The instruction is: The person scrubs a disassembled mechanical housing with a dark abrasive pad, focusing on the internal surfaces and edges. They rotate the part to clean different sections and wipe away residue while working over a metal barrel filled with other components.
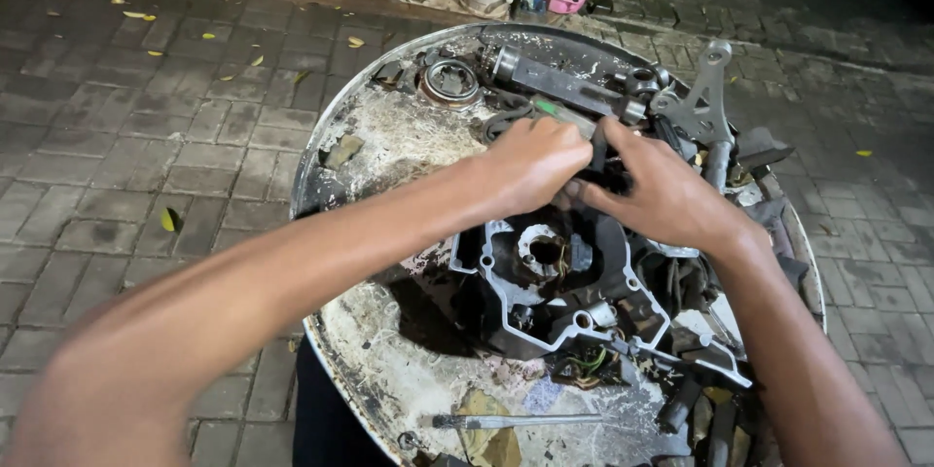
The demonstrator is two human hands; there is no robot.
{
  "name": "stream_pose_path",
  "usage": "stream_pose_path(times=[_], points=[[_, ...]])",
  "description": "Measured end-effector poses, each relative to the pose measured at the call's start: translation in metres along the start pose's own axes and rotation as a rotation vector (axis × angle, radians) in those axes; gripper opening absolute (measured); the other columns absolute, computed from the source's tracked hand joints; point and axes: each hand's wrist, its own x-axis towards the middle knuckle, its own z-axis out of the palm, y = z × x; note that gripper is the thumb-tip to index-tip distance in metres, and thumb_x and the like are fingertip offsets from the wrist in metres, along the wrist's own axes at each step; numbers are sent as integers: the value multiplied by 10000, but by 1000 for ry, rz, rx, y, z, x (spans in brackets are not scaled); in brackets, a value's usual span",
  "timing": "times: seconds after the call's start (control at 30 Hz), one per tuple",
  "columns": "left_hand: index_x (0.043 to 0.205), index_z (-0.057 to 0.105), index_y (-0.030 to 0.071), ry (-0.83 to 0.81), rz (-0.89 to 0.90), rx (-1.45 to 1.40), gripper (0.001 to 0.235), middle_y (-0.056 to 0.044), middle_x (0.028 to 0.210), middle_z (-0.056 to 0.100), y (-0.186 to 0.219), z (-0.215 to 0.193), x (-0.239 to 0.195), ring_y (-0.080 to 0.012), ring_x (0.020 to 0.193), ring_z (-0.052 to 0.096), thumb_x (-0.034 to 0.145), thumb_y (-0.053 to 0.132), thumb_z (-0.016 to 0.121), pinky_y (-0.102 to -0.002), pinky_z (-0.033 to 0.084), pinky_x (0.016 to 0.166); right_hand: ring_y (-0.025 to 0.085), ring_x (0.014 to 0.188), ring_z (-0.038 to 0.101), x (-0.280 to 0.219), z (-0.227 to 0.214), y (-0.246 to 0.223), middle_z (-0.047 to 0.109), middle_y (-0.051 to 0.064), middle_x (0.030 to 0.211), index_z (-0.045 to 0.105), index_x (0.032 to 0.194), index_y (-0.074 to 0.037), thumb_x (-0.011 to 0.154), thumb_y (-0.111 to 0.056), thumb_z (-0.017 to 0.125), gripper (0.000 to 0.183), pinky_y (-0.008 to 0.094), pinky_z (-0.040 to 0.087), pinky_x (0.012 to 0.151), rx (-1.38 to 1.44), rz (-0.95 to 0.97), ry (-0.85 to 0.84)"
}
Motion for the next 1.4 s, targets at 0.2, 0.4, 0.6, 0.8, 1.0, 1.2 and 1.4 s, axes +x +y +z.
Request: stream_pose_path(times=[0.2,0.4,0.6,0.8,1.0,1.2,1.4], points=[[924,633,98,-291,-95,43,181,-176,1011,728,0,-11,4,-462,961,696,750,110,680,-550,594,765,434,1263,568,-1,2,1,492,353,1442,363,1449,161,874,-263,715,797,522,470,1052,-1,-20,22],[942,682,104,-407,-83,84,254,-161,1046,728,-10,0,15,-428,1003,699,689,112,696,-582,595,798,502,860,620,-2,-17,-23,613,310,871,494,1031,-41,895,-276,726,357,567,461,724,174,118,-36],[844,645,154,-109,-61,42,114,-69,822,749,-14,24,18,-366,800,742,771,235,677,-492,620,664,426,1191,615,-2,-1,-2,558,325,1389,401,1404,150,867,-215,694,712,518,489,1021,3,-43,39],[1044,559,99,-498,-110,61,401,-174,1042,724,-25,9,13,-441,1060,668,648,159,587,-610,526,873,501,849,622,1,-17,-21,610,280,859,509,1080,-53,930,-289,681,329,569,468,736,163,130,-65],[842,657,104,-137,-110,28,92,-131,885,730,-9,5,16,-440,875,722,779,170,650,-574,602,725,427,1229,584,-2,1,0,519,318,1434,360,1443,135,900,-314,687,777,519,467,1038,-1,0,21],[698,647,90,-34,-47,98,73,-146,753,729,11,-17,-1,-438,787,727,753,138,657,-565,602,636,513,846,639,-1,-13,-16,646,311,888,513,1107,-63,909,-258,705,338,566,484,717,162,133,-45],[872,693,53,-262,-36,53,120,-222,963,744,-13,-11,9,-470,969,704,814,93,596,-594,592,813,538,852,627,-5,-16,-24,631,339,885,509,1090,-39,937,-209,658,273,568,471,700,143,88,-21]])
